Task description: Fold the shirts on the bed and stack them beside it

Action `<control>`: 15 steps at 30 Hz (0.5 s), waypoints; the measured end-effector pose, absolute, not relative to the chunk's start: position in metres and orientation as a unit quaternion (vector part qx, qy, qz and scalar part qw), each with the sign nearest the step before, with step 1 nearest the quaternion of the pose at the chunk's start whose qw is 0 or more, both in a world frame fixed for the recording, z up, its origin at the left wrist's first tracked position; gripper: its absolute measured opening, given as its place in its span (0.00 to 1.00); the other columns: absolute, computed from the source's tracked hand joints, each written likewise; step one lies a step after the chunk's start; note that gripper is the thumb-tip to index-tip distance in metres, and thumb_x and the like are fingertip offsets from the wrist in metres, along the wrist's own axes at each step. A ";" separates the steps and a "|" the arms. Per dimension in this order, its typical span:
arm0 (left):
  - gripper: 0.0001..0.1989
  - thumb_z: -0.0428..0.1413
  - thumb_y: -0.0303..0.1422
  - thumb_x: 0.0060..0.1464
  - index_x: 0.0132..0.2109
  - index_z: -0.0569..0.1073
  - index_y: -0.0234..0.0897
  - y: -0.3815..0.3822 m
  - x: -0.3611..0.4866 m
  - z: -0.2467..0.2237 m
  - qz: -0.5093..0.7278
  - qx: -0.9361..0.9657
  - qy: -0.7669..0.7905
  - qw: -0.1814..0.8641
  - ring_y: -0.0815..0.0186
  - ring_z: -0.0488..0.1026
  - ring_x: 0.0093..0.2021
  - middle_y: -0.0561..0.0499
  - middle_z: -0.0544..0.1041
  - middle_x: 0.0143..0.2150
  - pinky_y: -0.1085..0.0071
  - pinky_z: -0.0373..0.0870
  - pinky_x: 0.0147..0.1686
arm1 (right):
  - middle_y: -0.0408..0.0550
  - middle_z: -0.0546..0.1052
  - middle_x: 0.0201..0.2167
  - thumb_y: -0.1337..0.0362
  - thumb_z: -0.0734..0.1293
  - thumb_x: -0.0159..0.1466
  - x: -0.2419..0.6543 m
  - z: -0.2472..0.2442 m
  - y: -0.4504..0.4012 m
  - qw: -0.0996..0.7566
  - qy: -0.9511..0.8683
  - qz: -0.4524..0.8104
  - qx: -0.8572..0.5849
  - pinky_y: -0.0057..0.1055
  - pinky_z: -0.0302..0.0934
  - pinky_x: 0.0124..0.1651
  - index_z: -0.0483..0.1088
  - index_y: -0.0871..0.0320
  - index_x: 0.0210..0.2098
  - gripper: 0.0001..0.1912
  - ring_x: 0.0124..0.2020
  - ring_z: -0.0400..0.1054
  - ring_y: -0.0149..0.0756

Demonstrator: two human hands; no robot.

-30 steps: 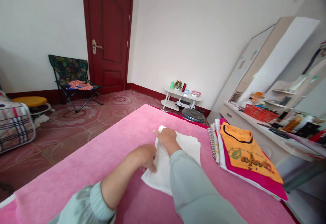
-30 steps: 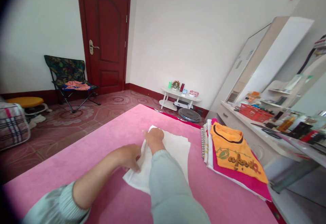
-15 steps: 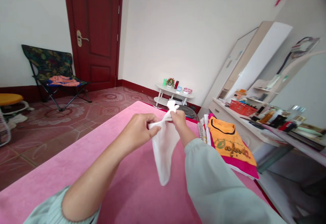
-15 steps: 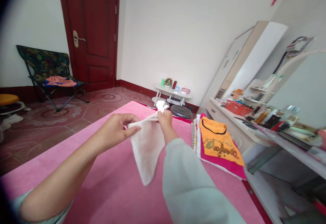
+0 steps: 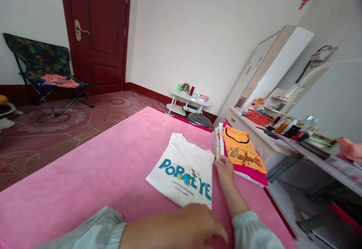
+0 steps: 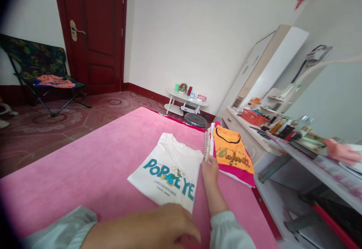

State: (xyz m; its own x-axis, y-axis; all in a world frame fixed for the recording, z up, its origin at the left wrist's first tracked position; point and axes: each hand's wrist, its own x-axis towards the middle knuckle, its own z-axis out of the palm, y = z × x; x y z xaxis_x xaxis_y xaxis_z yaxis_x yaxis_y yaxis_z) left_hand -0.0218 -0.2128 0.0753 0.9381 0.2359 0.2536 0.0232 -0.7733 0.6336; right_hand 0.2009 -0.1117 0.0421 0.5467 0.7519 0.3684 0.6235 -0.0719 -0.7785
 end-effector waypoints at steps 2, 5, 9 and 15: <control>0.13 0.54 0.31 0.54 0.47 0.74 0.43 -0.219 -0.017 0.063 0.136 0.912 0.003 0.387 0.69 0.75 0.34 0.54 0.79 0.38 0.79 0.66 0.31 | 0.55 0.76 0.40 0.64 0.59 0.51 0.210 0.031 -0.124 0.488 -0.482 0.058 -0.726 0.37 0.66 0.44 0.68 0.63 0.44 0.21 0.41 0.72 0.44; 0.11 0.53 0.34 0.56 0.46 0.75 0.42 -0.213 -0.018 0.067 0.170 0.907 0.055 0.381 0.69 0.75 0.34 0.54 0.79 0.37 0.78 0.66 0.33 | 0.53 0.75 0.44 0.63 0.59 0.53 0.206 0.028 -0.129 0.486 -0.530 0.074 -0.691 0.35 0.63 0.50 0.69 0.60 0.43 0.19 0.46 0.70 0.41; 0.10 0.51 0.33 0.57 0.42 0.76 0.42 -0.175 -0.028 0.079 0.247 0.902 0.255 0.246 0.64 0.73 0.41 0.52 0.78 0.39 0.72 0.66 0.42 | 0.53 0.75 0.44 0.66 0.59 0.55 0.191 0.028 -0.125 0.439 -0.627 0.046 -0.642 0.37 0.59 0.54 0.72 0.59 0.38 0.14 0.48 0.68 0.41; 0.13 0.50 0.29 0.55 0.47 0.72 0.40 -0.104 -0.068 0.062 0.247 0.802 0.538 0.079 0.60 0.66 0.52 0.47 0.71 0.51 0.67 0.62 0.51 | 0.47 0.76 0.41 0.72 0.57 0.54 0.165 0.032 -0.104 0.396 -0.688 0.040 -0.607 0.35 0.59 0.53 0.72 0.56 0.34 0.14 0.46 0.68 0.37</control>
State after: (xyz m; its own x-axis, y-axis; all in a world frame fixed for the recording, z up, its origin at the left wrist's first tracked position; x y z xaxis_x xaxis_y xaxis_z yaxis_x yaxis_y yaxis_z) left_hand -0.0676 -0.1044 0.0619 0.2985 0.9021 0.3117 0.8240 -0.4083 0.3927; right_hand 0.1647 -0.1042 0.0316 0.0511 0.8668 0.4960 0.8027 0.2598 -0.5368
